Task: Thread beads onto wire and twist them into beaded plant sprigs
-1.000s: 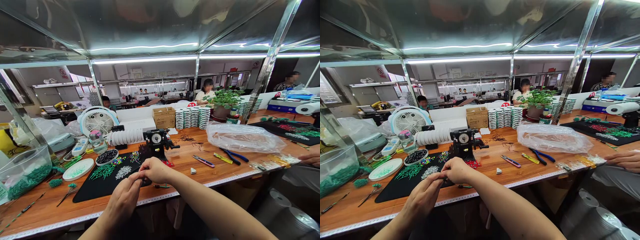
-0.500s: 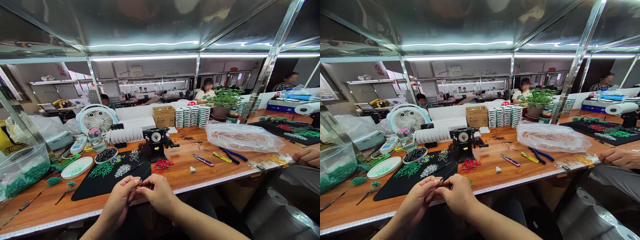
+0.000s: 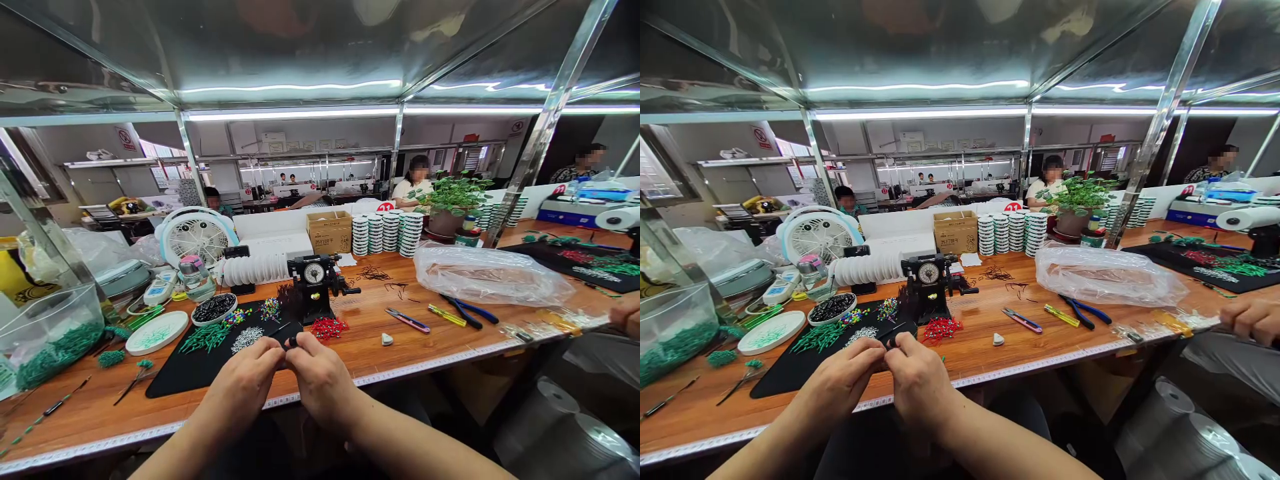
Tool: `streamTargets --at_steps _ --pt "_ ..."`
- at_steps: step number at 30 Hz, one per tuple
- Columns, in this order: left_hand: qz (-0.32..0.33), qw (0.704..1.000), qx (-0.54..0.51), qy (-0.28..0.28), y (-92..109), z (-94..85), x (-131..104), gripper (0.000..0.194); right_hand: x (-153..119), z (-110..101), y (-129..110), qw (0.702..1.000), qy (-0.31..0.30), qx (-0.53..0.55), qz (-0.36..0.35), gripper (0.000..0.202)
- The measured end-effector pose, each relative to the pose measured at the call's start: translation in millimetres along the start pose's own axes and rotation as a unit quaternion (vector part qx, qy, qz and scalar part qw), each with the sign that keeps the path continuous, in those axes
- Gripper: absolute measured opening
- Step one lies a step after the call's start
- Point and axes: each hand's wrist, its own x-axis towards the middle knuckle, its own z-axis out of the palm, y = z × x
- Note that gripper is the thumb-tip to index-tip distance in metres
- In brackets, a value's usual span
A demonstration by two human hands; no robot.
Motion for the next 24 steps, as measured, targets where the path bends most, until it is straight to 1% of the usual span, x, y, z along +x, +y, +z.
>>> streamTargets --at_steps 2,3,4,5,7,8,10,11,12,15,17,19,21,24 --pt "-0.004 1.000 -0.015 0.000 -1.3 2.1 3.1 0.026 4.0 -1.5 2.3 0.996 0.026 0.063 0.056 0.020" --pt "-0.028 0.998 -0.055 0.007 -1.0 4.4 5.1 0.024 5.8 -2.3 3.8 0.991 0.041 0.089 0.089 0.017" --pt "-0.066 0.991 -0.112 0.020 -0.2 7.4 7.2 0.020 7.4 -2.8 5.6 0.984 0.052 0.115 0.124 0.015" --pt "-0.109 0.978 -0.174 0.035 1.0 11.2 9.2 0.017 8.6 -3.2 7.5 0.975 0.057 0.143 0.161 0.013" --pt "-0.188 0.939 -0.281 0.064 3.5 20.1 12.0 0.014 10.3 -2.9 11.4 0.943 0.053 0.221 0.244 0.011" --pt "-0.215 0.921 -0.317 0.075 4.4 24.9 12.7 0.016 10.8 -2.4 13.2 0.919 0.048 0.268 0.285 0.012" --pt "-0.244 0.894 -0.365 0.086 5.2 34.2 12.9 0.024 11.6 -1.2 15.9 0.872 0.043 0.348 0.342 0.015" --pt "-0.257 0.878 -0.393 0.089 5.3 38.3 12.6 0.028 11.9 -0.6 16.8 0.856 0.043 0.371 0.357 0.017" --pt "-0.269 0.861 -0.422 0.092 5.2 41.8 12.0 0.031 12.2 -0.1 17.5 0.847 0.045 0.384 0.365 0.019" --pt "-0.292 0.816 -0.489 0.100 5.3 49.2 10.2 0.033 12.7 0.9 18.1 0.841 0.049 0.391 0.371 0.024" --pt "-0.301 0.796 -0.515 0.105 5.5 52.4 9.6 0.034 12.6 1.6 17.8 0.837 0.051 0.394 0.376 0.026" --pt "-0.306 0.783 -0.530 0.111 5.7 55.0 9.7 0.035 12.0 2.6 17.1 0.835 0.053 0.397 0.378 0.028" --pt "-0.309 0.777 -0.536 0.114 5.4 57.1 10.4 0.036 10.8 3.4 16.6 0.833 0.055 0.399 0.379 0.028" --pt "-0.306 0.781 -0.534 0.105 4.3 57.1 11.5 0.036 9.1 2.6 17.0 0.842 0.058 0.385 0.372 0.027"
